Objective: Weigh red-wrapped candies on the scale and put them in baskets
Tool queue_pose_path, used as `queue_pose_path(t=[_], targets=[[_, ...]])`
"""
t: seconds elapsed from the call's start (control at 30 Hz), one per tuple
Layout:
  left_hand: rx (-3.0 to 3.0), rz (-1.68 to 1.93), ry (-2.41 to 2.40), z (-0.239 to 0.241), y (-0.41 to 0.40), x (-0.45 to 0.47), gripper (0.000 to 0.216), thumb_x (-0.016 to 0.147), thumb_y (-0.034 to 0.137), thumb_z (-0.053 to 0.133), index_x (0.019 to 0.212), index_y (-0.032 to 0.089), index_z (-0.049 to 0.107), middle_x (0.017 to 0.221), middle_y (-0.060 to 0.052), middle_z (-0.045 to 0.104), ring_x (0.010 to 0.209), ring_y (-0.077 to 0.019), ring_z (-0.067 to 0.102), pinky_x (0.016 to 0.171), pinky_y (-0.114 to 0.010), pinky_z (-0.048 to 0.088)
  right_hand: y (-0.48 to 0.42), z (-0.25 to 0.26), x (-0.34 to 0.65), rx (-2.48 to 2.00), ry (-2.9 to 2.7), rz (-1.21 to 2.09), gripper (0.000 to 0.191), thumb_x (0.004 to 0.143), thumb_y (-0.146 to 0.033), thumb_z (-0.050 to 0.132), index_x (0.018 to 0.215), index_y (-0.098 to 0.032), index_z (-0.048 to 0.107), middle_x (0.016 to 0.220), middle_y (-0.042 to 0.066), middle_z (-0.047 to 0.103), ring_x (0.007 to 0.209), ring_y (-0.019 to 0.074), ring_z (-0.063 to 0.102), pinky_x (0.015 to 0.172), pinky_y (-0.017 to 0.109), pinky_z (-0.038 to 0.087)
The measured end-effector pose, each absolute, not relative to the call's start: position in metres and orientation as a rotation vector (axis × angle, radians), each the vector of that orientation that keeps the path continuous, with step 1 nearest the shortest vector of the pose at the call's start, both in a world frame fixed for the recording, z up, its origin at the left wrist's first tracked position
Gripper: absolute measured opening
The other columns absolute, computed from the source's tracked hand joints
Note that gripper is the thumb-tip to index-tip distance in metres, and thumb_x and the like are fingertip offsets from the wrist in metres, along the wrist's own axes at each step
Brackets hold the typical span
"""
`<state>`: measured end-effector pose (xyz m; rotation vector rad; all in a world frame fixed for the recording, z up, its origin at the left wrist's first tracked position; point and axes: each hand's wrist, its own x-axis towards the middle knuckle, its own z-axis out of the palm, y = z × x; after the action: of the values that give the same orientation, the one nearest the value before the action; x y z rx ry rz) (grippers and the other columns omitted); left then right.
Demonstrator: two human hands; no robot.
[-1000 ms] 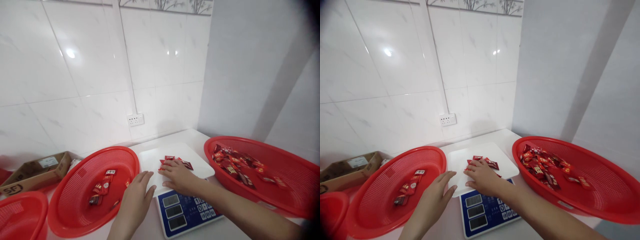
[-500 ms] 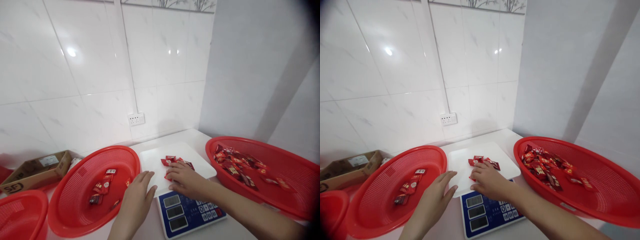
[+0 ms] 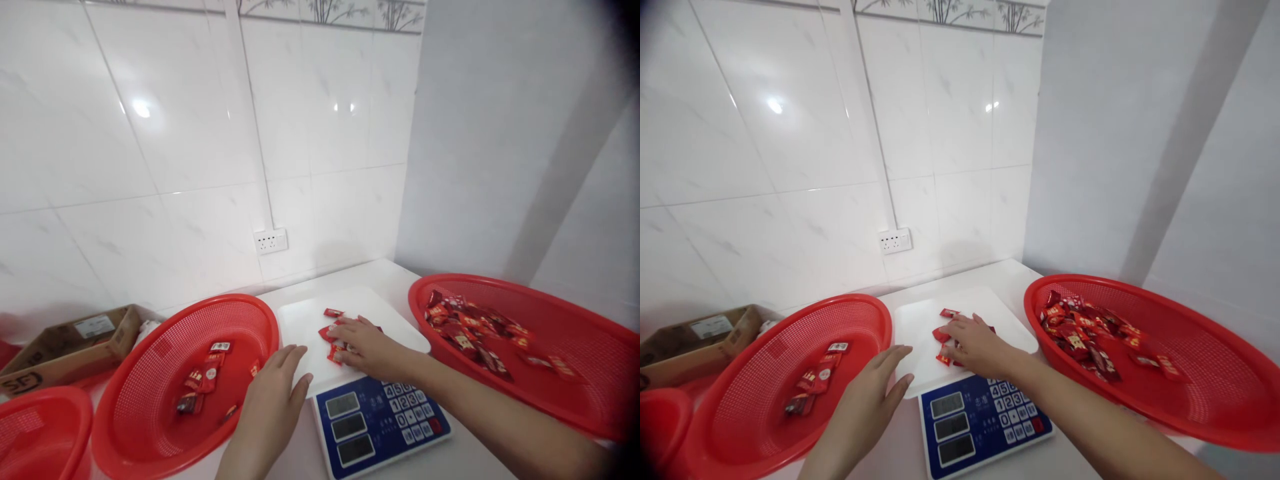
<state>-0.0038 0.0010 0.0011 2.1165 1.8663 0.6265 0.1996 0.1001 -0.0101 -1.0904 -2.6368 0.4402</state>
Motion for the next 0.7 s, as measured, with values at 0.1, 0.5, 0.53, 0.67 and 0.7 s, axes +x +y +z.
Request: queue_pose_path(t=[0.1, 0.5, 0.53, 0.67, 0.7], targets=[[2.12, 0.629, 1.86, -0.001, 0.002, -0.004, 0.042, 0.086, 0.032, 0.039, 0.127, 0.025, 0.049, 0.133, -0.005, 0.052, 0.122, -0.0211, 0.046, 0.099, -0.038, 0.038, 0.108, -0.01, 0.205, -1.107, -2.606, 0.387, 0.035, 0.088, -0.044, 0.042, 0.115, -0.028, 0.057, 0.131, 0.006, 0.053, 0.127, 0.0276, 0.037, 0.102, 0.054, 0.023], [2.144, 0.624, 1.866, -0.001, 0.0, -0.005, 0.043, 0.086, 0.031, 0.038, 0.127, 0.023, 0.049, 0.132, -0.006, 0.052, 0.121, -0.0214, 0.048, 0.097, -0.038, 0.04, 0.147, -0.013, 0.198, -1.143, -2.608, 0.233, 0.039, 0.09, -0.039, 0.036, 0.115, -0.022, 0.061, 0.123, 0.008, 0.059, 0.117, 0.0261, 0.046, 0.097, 0.044, 0.033], [2.145, 0.626, 1.865, -0.001, 0.0, -0.005, 0.043, 0.086, 0.031, 0.038, 0.127, 0.023, 0.049, 0.132, -0.007, 0.052, 0.121, -0.0214, 0.047, 0.098, -0.038, 0.04, 0.153, -0.015, 0.198, -1.159, -2.607, 0.255, 0.039, 0.09, -0.039, 0.036, 0.117, -0.023, 0.06, 0.127, 0.007, 0.057, 0.121, 0.0262, 0.043, 0.099, 0.045, 0.031], [2.139, 0.634, 1.87, 0.001, -0.001, -0.005, 0.043, 0.086, 0.03, 0.038, 0.127, 0.023, 0.049, 0.132, -0.006, 0.053, 0.122, -0.0212, 0.047, 0.098, -0.038, 0.04, 0.164, -0.014, 0.204, -1.174, -2.626, 0.436, 0.043, 0.092, -0.043, 0.03, 0.106, -0.024, 0.066, 0.109, 0.006, 0.067, 0.114, 0.0267, 0.05, 0.096, 0.042, 0.036], [2.136, 0.635, 1.871, 0.001, -0.001, -0.005, 0.042, 0.086, 0.031, 0.038, 0.127, 0.023, 0.049, 0.132, -0.006, 0.053, 0.122, -0.0213, 0.047, 0.098, -0.038, 0.04, 0.164, -0.013, 0.206, -1.164, -2.623, 0.469, 0.046, 0.092, -0.044, 0.028, 0.102, -0.023, 0.068, 0.102, 0.006, 0.069, 0.11, 0.0265, 0.053, 0.094, 0.041, 0.038]])
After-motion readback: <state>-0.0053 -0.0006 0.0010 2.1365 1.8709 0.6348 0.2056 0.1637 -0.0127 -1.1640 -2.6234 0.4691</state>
